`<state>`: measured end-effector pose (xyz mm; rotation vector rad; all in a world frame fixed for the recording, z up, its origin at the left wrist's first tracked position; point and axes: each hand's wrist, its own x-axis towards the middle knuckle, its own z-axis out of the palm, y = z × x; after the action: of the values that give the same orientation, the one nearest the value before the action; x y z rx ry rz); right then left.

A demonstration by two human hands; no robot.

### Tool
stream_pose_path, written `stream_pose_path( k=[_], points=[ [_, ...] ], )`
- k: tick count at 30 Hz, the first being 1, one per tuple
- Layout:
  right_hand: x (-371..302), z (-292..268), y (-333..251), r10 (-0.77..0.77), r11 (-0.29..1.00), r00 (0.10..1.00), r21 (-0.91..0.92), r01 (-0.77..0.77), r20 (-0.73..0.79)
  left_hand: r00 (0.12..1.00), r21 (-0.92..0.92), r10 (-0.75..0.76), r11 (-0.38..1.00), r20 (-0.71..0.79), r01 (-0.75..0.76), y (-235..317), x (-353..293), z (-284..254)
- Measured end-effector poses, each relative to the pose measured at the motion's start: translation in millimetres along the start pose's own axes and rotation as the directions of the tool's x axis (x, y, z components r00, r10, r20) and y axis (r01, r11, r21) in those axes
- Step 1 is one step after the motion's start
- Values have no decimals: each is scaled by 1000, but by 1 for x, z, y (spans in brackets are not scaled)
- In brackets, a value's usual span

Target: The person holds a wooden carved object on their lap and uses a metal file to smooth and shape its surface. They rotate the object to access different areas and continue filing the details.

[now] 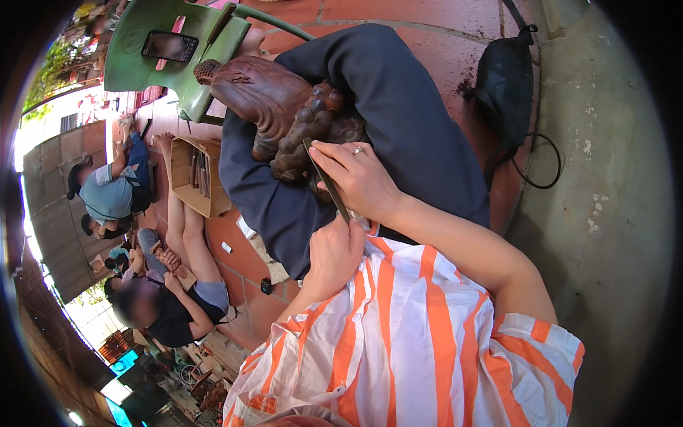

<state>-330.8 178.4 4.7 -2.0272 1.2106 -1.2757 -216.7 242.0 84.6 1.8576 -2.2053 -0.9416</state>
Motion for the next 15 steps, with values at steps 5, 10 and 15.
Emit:
stream_pose_path(
  k=[5,10,15],
  points=[
    [-1,3,1,17,1000,1000,-9,-17,3,999,58,-32,998,22,30,-6,3,3],
    [-6,3,3,20,1000,998,5,-21,62,998,78,-46,996,50,42,-8,-2,4],
    [-4,3,3,6,1000,1000,5,-6,22,1000,53,-2,999,31,1,-4,0,3]
  ],
)
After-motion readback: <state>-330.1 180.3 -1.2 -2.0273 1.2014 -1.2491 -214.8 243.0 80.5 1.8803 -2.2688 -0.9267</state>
